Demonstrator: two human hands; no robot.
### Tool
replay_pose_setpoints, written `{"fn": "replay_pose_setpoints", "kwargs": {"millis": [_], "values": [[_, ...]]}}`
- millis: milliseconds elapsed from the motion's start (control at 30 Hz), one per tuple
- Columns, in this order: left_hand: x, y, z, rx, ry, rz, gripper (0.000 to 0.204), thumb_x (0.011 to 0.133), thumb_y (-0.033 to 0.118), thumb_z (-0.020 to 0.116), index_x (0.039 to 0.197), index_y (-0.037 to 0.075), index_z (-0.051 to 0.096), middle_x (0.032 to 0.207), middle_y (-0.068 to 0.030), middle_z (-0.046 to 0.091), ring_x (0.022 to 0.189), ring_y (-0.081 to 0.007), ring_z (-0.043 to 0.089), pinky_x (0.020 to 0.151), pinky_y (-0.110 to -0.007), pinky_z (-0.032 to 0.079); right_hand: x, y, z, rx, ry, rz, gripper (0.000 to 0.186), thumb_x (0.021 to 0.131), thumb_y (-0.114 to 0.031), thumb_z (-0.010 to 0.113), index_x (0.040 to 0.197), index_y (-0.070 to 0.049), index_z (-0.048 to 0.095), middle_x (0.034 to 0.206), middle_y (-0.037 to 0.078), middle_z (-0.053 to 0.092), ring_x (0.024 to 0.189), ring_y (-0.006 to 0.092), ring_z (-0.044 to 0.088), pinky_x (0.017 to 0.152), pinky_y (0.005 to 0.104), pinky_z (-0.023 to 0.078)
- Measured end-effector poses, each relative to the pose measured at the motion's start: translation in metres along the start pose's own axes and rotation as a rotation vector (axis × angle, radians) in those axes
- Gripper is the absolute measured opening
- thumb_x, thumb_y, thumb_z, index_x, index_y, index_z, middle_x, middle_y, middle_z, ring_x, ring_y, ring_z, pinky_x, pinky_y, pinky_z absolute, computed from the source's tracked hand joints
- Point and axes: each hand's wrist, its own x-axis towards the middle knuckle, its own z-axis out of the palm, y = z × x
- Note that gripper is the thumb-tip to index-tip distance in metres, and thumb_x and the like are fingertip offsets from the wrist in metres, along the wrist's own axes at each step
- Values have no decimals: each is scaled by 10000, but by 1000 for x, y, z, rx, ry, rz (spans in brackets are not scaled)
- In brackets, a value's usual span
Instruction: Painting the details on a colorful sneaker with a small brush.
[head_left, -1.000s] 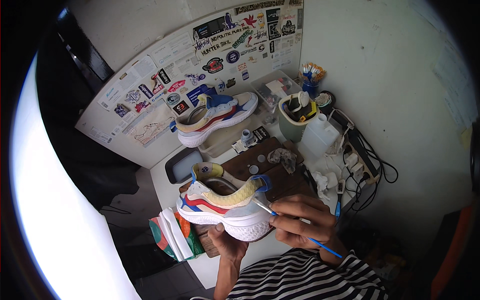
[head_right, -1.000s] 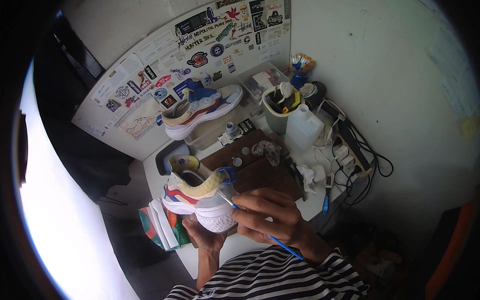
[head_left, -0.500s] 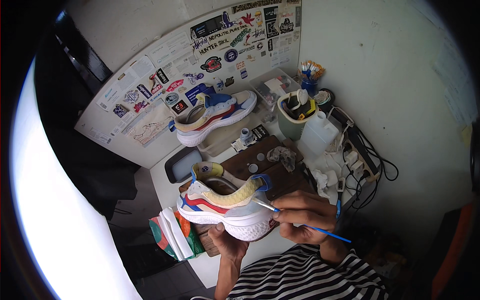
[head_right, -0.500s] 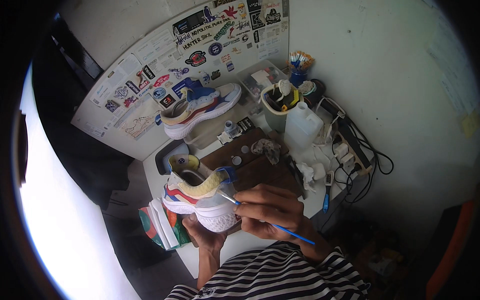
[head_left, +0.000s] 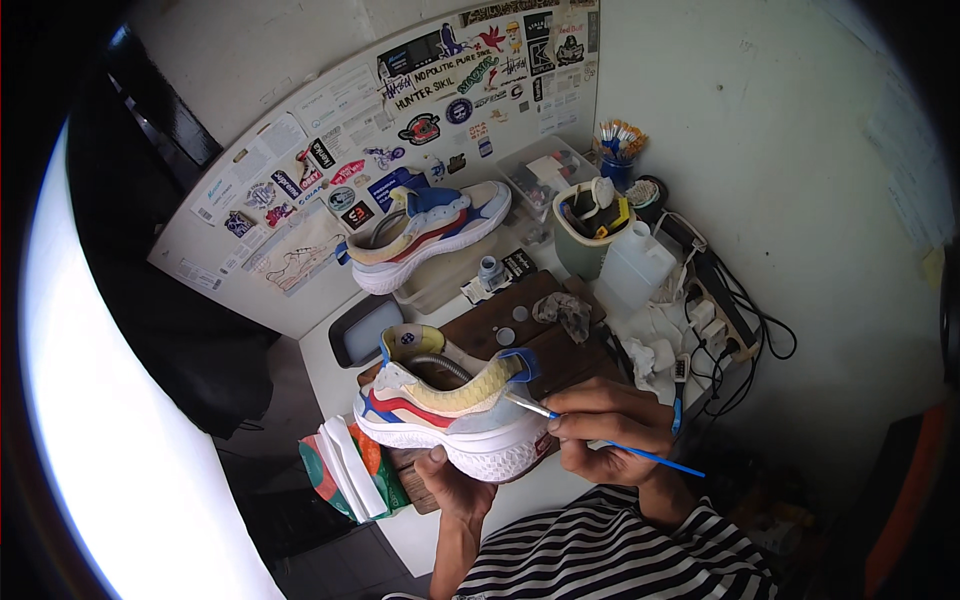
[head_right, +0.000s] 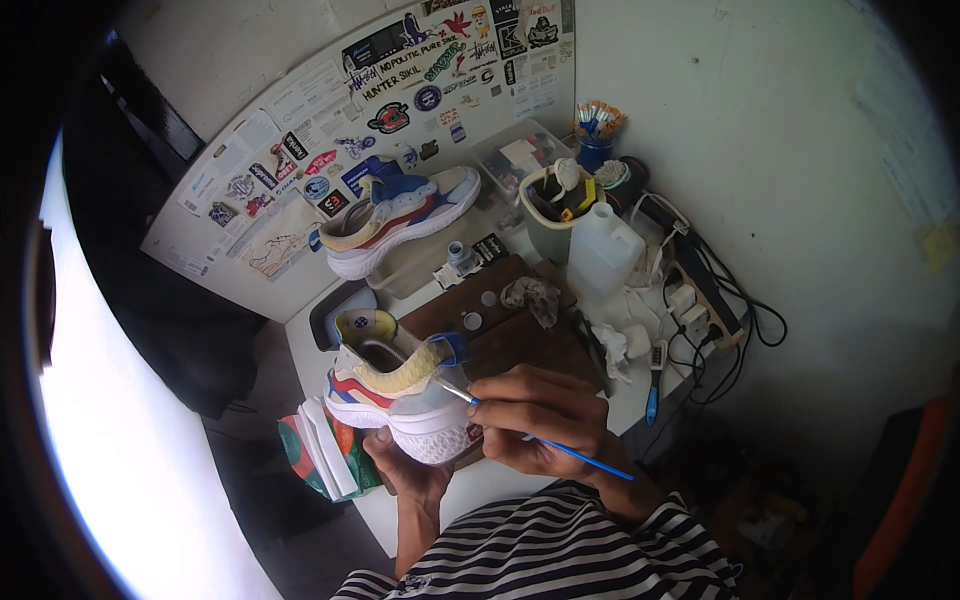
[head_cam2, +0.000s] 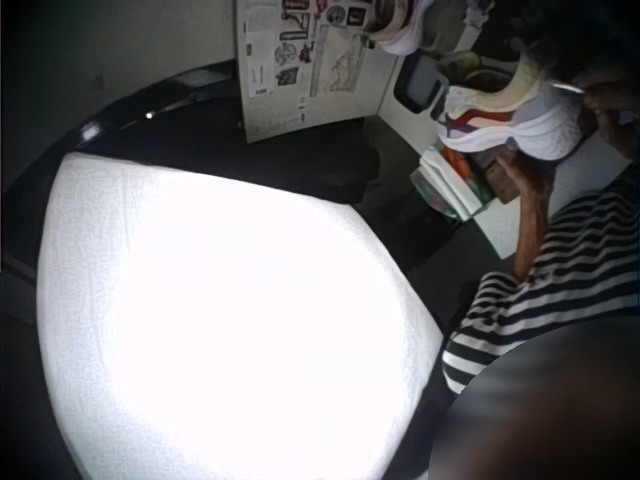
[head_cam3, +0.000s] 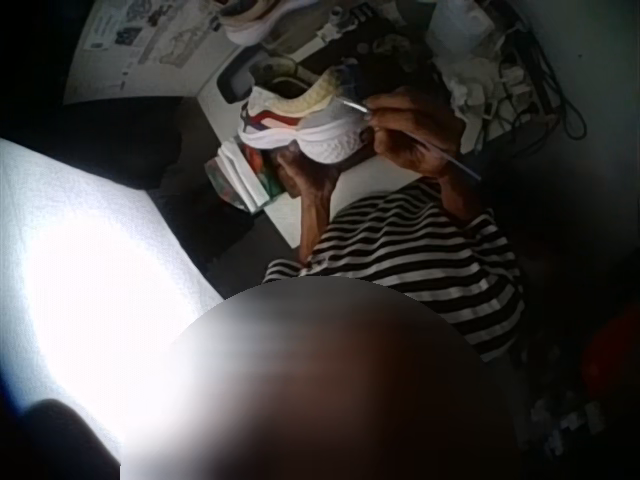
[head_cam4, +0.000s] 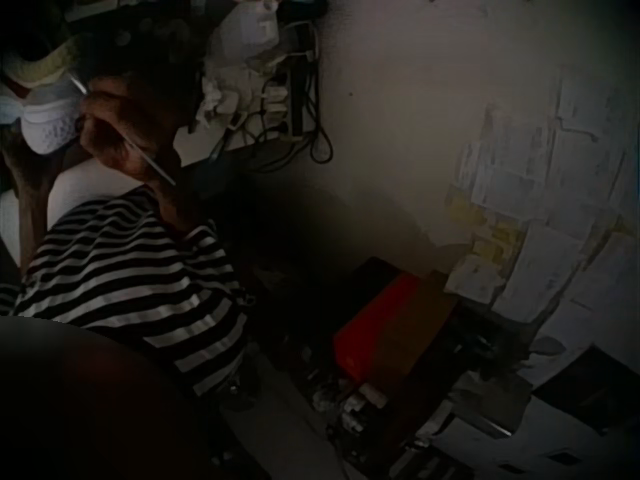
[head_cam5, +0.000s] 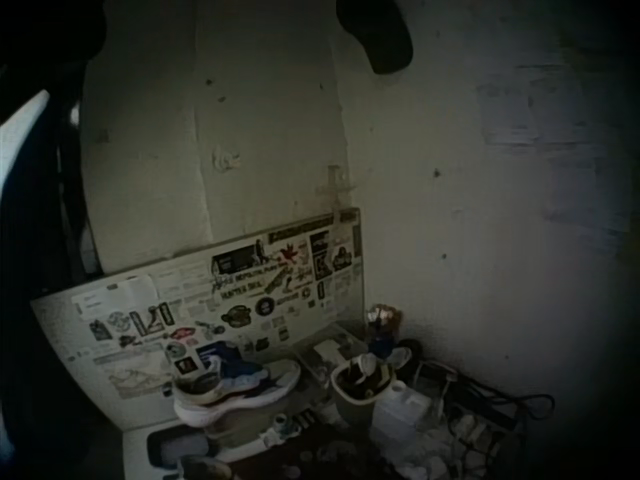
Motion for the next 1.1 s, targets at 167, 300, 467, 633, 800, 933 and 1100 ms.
{"fn": "replay_pose_setpoints", "kwargs": {"millis": [167, 300, 467, 633, 800, 933, 1100], "values": [[0, -2, 6, -20, -4, 19, 789, 766, 492, 675, 1401, 76, 462, 1291, -90, 608, 1166, -269, 611, 1021, -442, 497, 0, 3, -4, -7, 29, 25, 129, 825, -16, 728, 946, -8, 683, 916, 157, 712, 662, 215, 686, 562, 298, 565], [0, -2, 5, -11, 2, 31, 789, 766, 490, 673, 1403, 77, 459, 1297, -90, 607, 1175, -268, 608, 1028, -443, 494, -1, 6, -5, 3, 54, 62, 114, 845, -51, 730, 941, -17, 680, 899, 148, 715, 662, 212, 689, 559, 290, 559], [-1, -1, 4, -41, -9, 5, 778, 776, 475, 670, 1411, 81, 453, 1305, -96, 602, 1186, -275, 603, 1042, -464, 485, -6, 8, -8, 3, 66, 92, 116, 838, -51, 732, 933, -12, 678, 897, 147, 715, 664, 215, 694, 558, 290, 558], [0, -1, 4, -60, -19, 19, 779, 782, 467, 670, 1415, 74, 445, 1313, -106, 595, 1192, -282, 598, 1040, -469, 486, -4, -5, -6, 8, 59, 67, 136, 805, -12, 725, 934, -1, 681, 900, 154, 712, 678, 240, 702, 579, 304, 577], [0, 0, 2, -51, -27, 30, 771, 794, 463, 668, 1413, 64, 443, 1317, -109, 593, 1194, -285, 596, 1043, -460, 484, 2, -10, -3, -114, -23, -38, 206, 761, 32, 725, 960, -3, 688, 943, 150, 701, 740, 269, 710, 640, 341, 611], [0, -1, 3, -80, -37, 10, 776, 773, 417, 691, 1418, 61, 447, 1332, -110, 592, 1213, -287, 587, 1059, -456, 471, 3, -14, -4, -164, -84, -47, 269, 722, 34, 744, 980, -13, 682, 982, 141, 693, 761, 263, 704, 667, 354, 612], [0, -2, -6, -96, -32, -22, 789, 742, 372, 715, 1418, 57, 456, 1343, -106, 594, 1232, -289, 576, 1083, -452, 447, 0, -18, -1, -137, -135, -70, 302, 677, 45, 748, 965, -9, 676, 956, 143, 692, 748, 267, 705, 657, 359, 613]]}}
